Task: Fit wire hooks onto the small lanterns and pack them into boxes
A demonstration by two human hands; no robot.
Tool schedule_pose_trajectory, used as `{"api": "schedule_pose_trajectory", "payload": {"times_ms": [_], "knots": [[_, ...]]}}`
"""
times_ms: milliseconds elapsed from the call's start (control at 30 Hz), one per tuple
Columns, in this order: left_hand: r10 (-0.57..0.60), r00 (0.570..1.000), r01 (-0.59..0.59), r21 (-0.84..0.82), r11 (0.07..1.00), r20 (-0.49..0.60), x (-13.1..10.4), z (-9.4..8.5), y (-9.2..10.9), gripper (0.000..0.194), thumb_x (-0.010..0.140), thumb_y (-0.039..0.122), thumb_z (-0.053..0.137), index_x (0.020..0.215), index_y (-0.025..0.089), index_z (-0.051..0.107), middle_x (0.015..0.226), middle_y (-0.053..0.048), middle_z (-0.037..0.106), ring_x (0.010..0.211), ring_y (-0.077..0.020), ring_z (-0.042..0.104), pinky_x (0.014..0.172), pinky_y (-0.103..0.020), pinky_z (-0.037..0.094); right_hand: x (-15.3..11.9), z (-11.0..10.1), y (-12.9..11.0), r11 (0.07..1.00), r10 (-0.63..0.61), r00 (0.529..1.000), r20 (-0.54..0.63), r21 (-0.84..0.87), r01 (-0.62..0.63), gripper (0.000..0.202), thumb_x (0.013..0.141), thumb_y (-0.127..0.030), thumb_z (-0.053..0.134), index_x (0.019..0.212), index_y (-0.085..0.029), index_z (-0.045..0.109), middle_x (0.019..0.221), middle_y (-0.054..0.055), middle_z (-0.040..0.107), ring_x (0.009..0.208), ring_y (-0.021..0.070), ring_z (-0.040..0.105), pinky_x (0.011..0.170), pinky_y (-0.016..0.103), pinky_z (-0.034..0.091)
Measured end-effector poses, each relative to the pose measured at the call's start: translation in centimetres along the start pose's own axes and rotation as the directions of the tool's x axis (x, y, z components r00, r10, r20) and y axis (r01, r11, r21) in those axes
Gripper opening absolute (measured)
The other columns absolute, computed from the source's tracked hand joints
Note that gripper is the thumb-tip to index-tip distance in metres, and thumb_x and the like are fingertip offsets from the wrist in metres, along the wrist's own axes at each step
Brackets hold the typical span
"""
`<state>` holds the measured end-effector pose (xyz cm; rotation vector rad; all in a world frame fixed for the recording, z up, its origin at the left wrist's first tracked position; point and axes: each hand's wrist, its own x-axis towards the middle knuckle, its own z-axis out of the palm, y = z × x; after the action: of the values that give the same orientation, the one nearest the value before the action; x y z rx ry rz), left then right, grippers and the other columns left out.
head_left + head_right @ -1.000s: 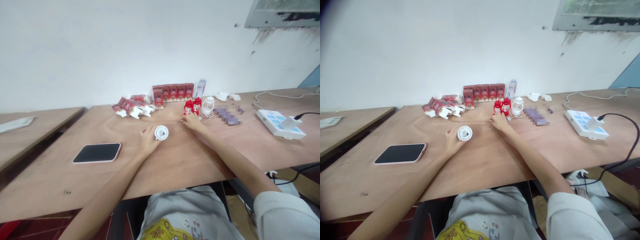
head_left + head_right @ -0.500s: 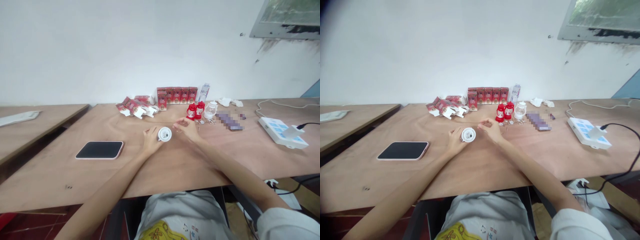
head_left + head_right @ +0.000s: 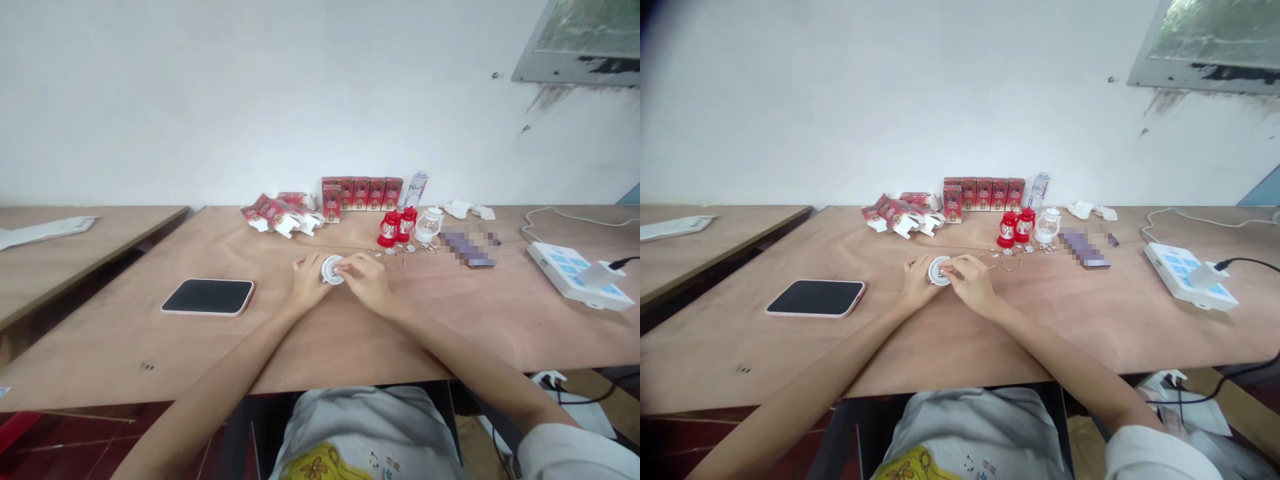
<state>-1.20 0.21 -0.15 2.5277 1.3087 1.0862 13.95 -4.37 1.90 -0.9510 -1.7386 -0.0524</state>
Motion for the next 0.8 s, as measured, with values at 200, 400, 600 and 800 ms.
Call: {"api": "schedule_pose_trajectory", "payload": {"times_ms": [200,400,600,800], "knots": [[-0.007,1.000,0.007,0.010,1.000,-0.005,-0.1,0.2,-0.3,0.030,0.080,0.035,0.057,0.109,0.025,0.056,0.108,-0.003,0.065,0.105,-0.0222,0.056,0.090,-0.037,0.030,-0.7,0.7,0.1,0.925,-0.259,0.966,0.005,-0.287,0.250,0.017,0.086,-0.013,0.053,0.088,-0.021,0.068,0.077,0.005,0.069,0.085,0.0178,0.064,0.072,0.030,0.050],[-0.040,0.999,0.040,0.023,0.999,-0.011,0.0,0.2,-0.3,0.033,0.077,0.034,0.062,0.108,0.025,0.057,0.105,-0.004,0.065,0.103,-0.0233,0.057,0.090,-0.037,0.031,-0.4,-0.4,0.2,0.926,-0.281,0.960,0.003,-0.263,0.272,0.022,0.087,-0.014,0.050,0.103,-0.019,0.064,0.087,0.007,0.070,0.087,0.0174,0.063,0.077,0.030,0.050],[-0.088,0.996,0.088,-0.012,0.996,0.015,0.1,-0.1,0.1,0.037,0.072,0.032,0.067,0.106,0.024,0.057,0.107,-0.005,0.065,0.104,-0.0235,0.056,0.091,-0.037,0.030,3.5,-4.5,6.0,0.841,0.189,0.977,0.094,-0.530,-0.112,0.026,0.090,-0.022,0.044,0.108,-0.016,0.062,0.104,0.011,0.068,0.099,0.0231,0.060,0.086,0.037,0.046],[-0.066,0.998,0.066,0.014,0.998,0.017,0.1,-0.1,0.0,0.036,0.073,0.033,0.064,0.107,0.025,0.057,0.108,-0.004,0.064,0.105,-0.0232,0.056,0.092,-0.037,0.030,4.5,-5.5,12.1,0.776,0.432,0.783,0.448,-0.627,-0.070,0.025,0.080,-0.008,0.051,0.095,-0.014,0.069,0.093,0.011,0.072,0.088,0.0213,0.065,0.075,0.027,0.046]]}}
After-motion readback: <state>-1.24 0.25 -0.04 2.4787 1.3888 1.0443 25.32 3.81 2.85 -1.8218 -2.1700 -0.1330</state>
